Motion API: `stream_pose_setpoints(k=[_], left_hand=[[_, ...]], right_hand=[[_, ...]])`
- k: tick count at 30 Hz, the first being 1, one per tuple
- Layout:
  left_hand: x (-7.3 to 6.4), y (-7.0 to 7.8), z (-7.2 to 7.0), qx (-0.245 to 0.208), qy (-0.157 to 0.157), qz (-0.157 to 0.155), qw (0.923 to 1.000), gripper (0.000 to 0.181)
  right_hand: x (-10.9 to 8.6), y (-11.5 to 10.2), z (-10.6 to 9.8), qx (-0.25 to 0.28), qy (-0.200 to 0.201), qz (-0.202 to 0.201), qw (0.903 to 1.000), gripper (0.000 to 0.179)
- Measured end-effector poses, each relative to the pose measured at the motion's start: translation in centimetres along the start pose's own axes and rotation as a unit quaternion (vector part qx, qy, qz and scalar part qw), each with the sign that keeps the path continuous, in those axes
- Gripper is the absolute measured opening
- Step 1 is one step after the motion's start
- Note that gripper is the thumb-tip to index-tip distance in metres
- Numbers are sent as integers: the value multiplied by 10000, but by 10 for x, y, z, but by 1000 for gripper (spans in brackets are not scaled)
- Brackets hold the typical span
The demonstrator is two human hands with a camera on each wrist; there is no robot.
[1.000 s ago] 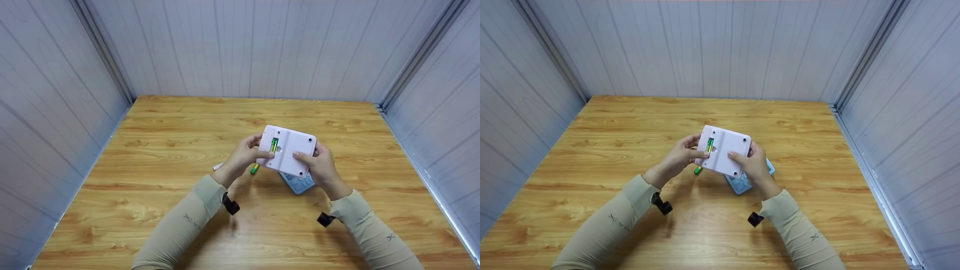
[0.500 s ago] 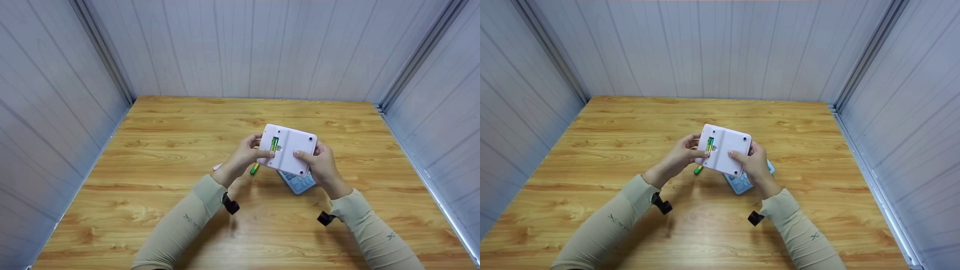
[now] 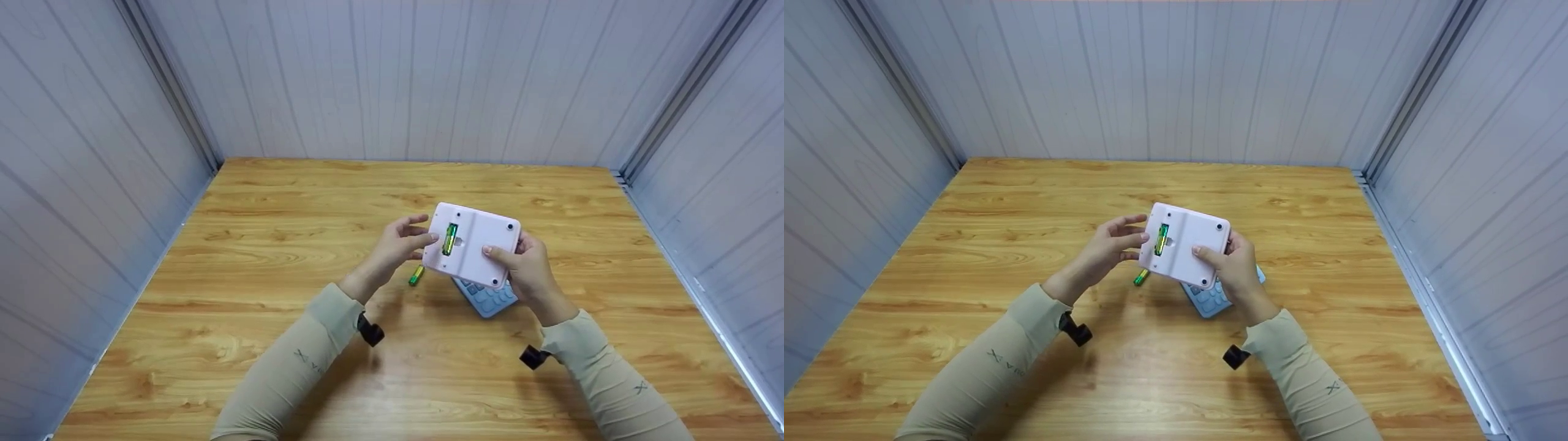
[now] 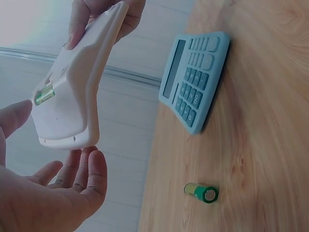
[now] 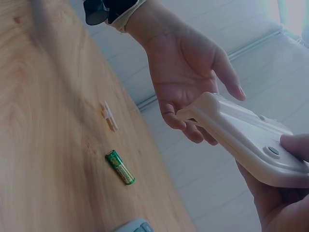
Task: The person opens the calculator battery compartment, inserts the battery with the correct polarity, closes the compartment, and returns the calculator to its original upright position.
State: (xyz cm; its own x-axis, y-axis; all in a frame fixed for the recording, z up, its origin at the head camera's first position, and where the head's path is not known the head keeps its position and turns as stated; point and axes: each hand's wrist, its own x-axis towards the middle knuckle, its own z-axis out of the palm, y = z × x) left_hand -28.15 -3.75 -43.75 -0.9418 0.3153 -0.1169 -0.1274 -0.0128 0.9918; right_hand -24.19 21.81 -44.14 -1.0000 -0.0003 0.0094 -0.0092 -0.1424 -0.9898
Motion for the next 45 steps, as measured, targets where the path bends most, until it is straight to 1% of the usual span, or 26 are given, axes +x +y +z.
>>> stream_pose_setpoints(k=[7, 15, 23, 30, 34, 37, 41, 45], left_hand=[[-4, 2, -9, -83, 66, 24, 9999, 58], [-5, 4, -22, -158, 103, 116, 9998, 53], [-7, -3, -37, 94, 260, 84, 9996, 43], [-10, -7, -50, 219, 379, 109, 9990, 43], [-13, -11, -57, 458, 404, 169, 9980, 43], [-15, -14, -64, 782, 428, 235, 9957, 43], [-17, -18, -72, 1182, 459, 302, 9915, 44], [-18, -22, -79, 1561, 439, 301, 9863, 49]], right_hand=[[-1, -1, -2, -105, 28, 35, 9999, 47], [0, 1, -2, -27, -14, -129, 9999, 44], [-1, 1, -4, -172, -104, 3, 9998, 50], [-1, 3, -5, -168, -107, 13, 9998, 49], [-1, 3, -4, -163, -96, 44, 9998, 49], [0, 3, -5, -146, -86, 66, 9998, 49], [0, 4, -5, -124, -53, 60, 9999, 49], [0, 4, -5, -73, 8, 32, 10000, 48]])
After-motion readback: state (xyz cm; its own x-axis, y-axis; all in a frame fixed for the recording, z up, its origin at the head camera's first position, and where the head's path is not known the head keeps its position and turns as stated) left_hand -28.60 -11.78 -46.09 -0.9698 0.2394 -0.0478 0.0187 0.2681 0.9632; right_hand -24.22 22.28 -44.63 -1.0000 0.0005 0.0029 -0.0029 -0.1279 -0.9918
